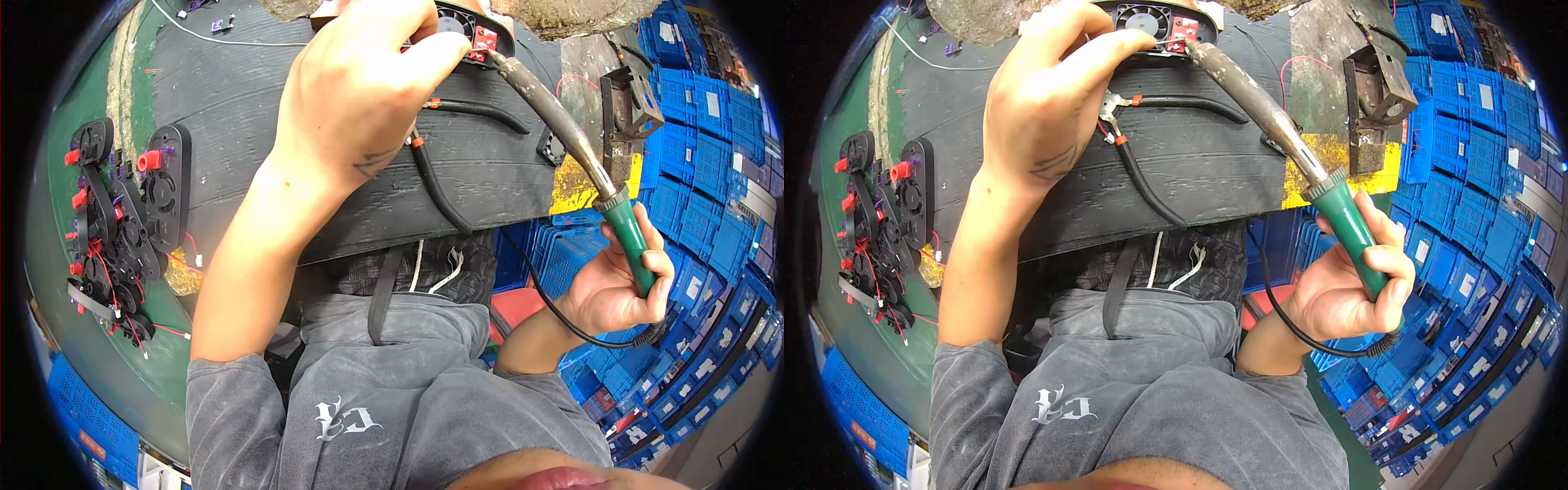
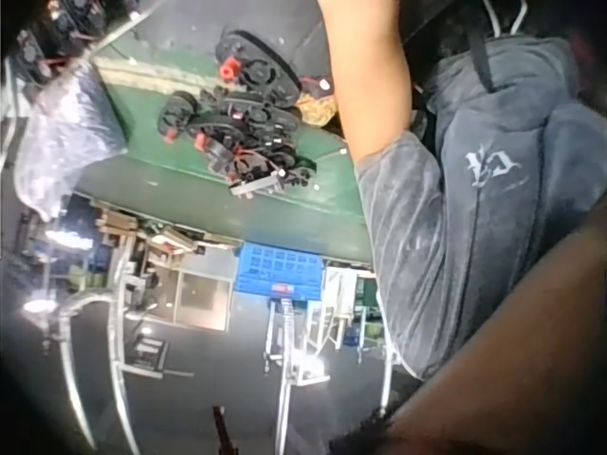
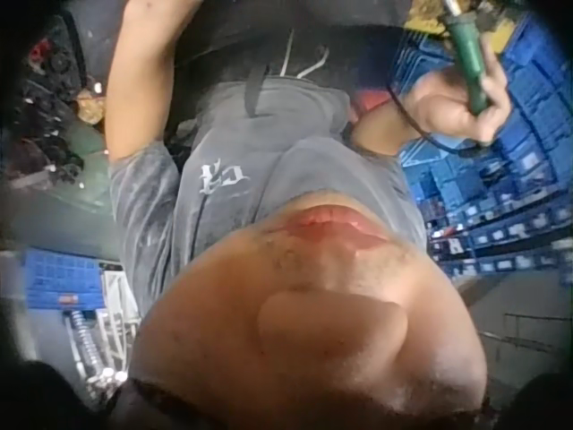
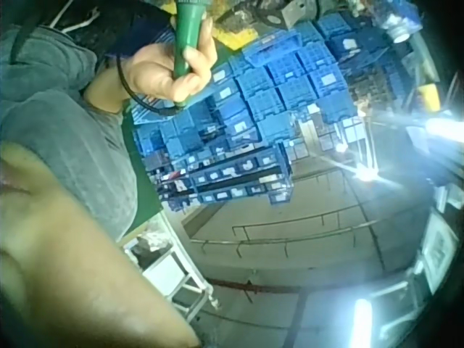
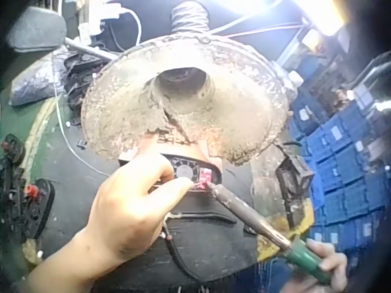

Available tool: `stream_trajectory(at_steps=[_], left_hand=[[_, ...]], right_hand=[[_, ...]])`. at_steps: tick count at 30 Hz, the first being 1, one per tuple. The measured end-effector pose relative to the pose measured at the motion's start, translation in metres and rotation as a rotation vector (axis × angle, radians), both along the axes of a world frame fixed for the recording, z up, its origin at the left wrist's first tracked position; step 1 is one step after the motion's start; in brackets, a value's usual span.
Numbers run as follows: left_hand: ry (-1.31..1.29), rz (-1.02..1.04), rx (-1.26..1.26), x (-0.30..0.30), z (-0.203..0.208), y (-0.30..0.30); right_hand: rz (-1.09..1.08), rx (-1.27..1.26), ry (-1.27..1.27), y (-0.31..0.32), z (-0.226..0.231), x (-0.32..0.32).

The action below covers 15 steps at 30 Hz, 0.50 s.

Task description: Soldering electrical wires to a small cooling fan and circuit board assembly on a factory production line.

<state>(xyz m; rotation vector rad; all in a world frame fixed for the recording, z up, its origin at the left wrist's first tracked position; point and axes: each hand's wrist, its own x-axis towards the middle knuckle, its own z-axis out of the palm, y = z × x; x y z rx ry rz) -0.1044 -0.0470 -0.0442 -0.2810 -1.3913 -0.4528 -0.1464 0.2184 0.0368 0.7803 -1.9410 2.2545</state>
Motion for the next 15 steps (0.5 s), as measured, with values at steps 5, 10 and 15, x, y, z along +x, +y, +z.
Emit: stream_trajectory(at_steps=[5,10,15], left_hand=[[-0.016,0.005,-0.011,0.0004,-0.0003,0.0002],[-0.008,-0.008,0.004,-0.0001,-0.0006,0.0012],[-0.022,-0.019,0.025,0.0034,0.0026,0.0006]], right_hand=[[-0.002,0.007,0.001,-0.0008,0.0003,0.0008],[0.021,0.003,-0.013,-0.0020,0.0006,0.0008],[0.030,-0.037,-0.022,0.0010,-0.0007,-0.0019]])
